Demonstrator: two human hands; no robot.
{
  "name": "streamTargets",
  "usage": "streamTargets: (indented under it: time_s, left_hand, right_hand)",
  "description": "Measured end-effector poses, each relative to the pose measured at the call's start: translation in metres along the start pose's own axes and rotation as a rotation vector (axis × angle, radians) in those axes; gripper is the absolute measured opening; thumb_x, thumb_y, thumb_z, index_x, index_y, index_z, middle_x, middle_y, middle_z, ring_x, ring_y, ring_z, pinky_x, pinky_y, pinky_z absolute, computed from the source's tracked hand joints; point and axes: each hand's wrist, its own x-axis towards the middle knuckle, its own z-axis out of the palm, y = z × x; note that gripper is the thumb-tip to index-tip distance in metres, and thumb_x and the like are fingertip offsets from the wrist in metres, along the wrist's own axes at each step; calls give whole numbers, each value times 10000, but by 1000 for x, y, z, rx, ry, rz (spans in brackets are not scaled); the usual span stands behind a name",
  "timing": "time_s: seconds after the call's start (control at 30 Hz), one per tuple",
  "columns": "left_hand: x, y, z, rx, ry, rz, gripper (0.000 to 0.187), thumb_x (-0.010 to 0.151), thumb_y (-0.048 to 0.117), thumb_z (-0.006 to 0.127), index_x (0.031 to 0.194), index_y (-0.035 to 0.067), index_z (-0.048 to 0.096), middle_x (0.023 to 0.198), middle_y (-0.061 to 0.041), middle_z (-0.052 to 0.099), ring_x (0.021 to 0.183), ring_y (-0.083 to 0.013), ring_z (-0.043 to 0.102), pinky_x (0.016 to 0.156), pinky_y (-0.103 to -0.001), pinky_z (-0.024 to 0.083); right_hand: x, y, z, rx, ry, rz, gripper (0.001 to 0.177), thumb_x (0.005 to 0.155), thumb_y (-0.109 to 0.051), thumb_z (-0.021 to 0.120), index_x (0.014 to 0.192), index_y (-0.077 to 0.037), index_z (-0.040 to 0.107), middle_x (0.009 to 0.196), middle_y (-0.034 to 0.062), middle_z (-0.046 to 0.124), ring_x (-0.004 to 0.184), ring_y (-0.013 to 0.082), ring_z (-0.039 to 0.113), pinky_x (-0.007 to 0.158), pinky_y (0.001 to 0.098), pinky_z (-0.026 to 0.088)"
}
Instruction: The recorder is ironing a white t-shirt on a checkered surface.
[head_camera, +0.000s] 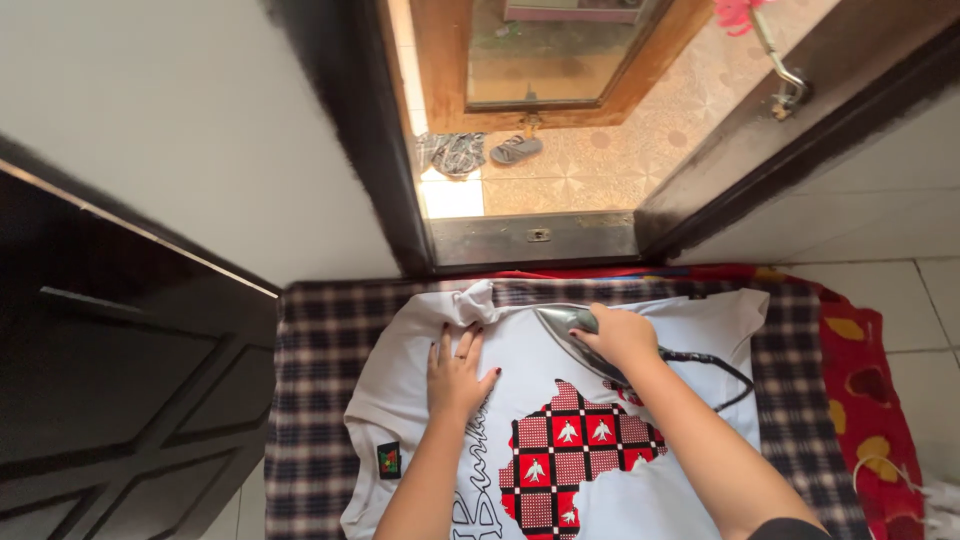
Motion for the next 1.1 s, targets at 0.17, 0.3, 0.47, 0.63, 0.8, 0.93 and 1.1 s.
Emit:
streamTargets:
  time_s: [0.17,0.3,0.47,0.63,0.8,0.93,1.1]
  left_hand:
    - [2,1,-1,16,9,-6,794,850,583,648,1524,237,410,1612,97,317,1493,-290,210,1197,-505,218]
    - [1,4,1,25,21,-14,787,840,574,658,1513,237,426,1603,100,337,1489,-289,230,1206,-501,231]
    - [4,19,22,57,50,-53,757,836,509,659,1498,218,436,1600,83,349,1499,-282,239,1196,-512,240]
    - [31,60,119,43,179,51,676,885,409,610,1517,231,453,1639,53,349,1531,-237,264,1224,-514,247]
    - [49,100,52,30,50,31,671,938,483,550,1561,310,373,1687,57,197,1551,-261,158,1198,-581,179]
    - [50,102,47,76,-42,-10,673,934,507,541,1560,341,357,1695,73,160,1569,-253,120,1203,-593,161]
    - [45,101,54,72,-13,-15,690,919,515,545,1561,330,370,1693,70,175,1560,-268,116,1212,-590,150]
  right_hand:
    - [-17,19,9,5,-52,-57,469,802,-622,709,996,-195,699,909,112,759,866,365,721,738,504,559]
    - [-28,78,13,98,42,130,518,739,-630,734,1074,-235,716,933,116,767,878,346,739,730,497,564]
    - [-21,150,2,85,35,255,517,799,-620,730,1066,-178,728,935,140,773,886,360,742,747,495,567]
    - [-48,109,6,146,-1,70,467,748,-564,759,1023,-187,743,960,129,758,896,372,715,763,493,558]
    - [-73,134,7,181,-45,204,465,820,-554,715,1081,-169,706,971,140,753,921,373,713,784,500,549]
    - [-60,223,-21,164,52,435,473,865,-517,686,1126,-123,696,1000,150,767,915,350,742,787,487,569]
    - [-79,227,-6,245,16,384,483,844,-500,703,1115,-100,697,1009,171,754,918,369,730,793,488,568]
